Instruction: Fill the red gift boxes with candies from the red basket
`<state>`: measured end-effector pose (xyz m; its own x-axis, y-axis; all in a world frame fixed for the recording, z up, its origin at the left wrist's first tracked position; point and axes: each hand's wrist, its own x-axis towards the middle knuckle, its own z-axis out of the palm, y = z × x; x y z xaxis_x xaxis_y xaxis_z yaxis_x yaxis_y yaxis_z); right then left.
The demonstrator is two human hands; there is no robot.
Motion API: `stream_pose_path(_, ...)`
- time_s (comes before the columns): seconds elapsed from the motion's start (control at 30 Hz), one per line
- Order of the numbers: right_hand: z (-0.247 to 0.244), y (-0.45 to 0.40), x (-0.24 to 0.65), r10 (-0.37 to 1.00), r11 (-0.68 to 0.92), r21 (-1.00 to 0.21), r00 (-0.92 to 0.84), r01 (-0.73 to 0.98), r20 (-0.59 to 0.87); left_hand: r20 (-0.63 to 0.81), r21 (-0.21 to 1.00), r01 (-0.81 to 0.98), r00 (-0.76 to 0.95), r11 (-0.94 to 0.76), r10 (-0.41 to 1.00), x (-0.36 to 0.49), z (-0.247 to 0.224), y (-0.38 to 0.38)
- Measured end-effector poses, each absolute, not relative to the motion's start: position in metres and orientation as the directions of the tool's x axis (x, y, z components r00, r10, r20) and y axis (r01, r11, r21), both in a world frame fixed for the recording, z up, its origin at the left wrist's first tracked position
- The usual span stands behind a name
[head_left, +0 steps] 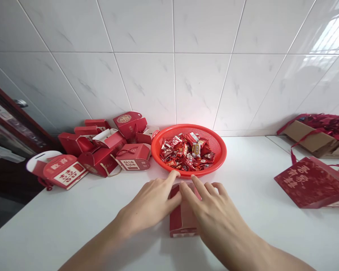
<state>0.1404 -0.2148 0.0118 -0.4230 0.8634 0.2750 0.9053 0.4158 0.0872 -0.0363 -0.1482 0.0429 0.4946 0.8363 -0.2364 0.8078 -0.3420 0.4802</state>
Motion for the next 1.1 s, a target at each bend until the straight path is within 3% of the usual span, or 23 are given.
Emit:
stream_pose_path(0.17,0.007,-0.215,0.153,0.865,0.365,0.177,-0.403,0.914,0.298,-0.166,0.452,0.803,0.505,-0.39,0.847,-0.048,0.048,-0.146)
stream_pose_path(0.37,0.021,-0.209,0.154,0.927,0.34,0.121,-0.354,0.933,0.121,-0.11,0.446,0.767,0.558,-0.461,0.822,-0.053,0.044,-0.14)
stream_pose_path(0.57,0.005,-0.196,0.162,0.839,0.459,0.192,-0.494,0.867,0.226,0.024,0.218,0.756,0.628,-0.618,0.778,-0.056,0.035,-0.132)
stream_pose_path(0.77,-0.004,-0.187,0.166,0.835,0.487,0.181,-0.516,0.854,0.192,0.05,0.132,0.685,0.718,-0.717,0.695,-0.057,0.031,-0.134)
stream_pose_path(0.9,-0.004,-0.182,0.166,0.833,0.491,0.141,-0.51,0.86,0.213,0.029,0.168,0.71,0.69,-0.684,0.723,-0.055,0.035,-0.14)
stream_pose_path(1.1,-0.005,-0.18,0.165,0.835,0.488,0.13,-0.506,0.863,0.217,-0.077,0.34,0.734,0.644,-0.587,0.761,-0.054,0.044,-0.15)
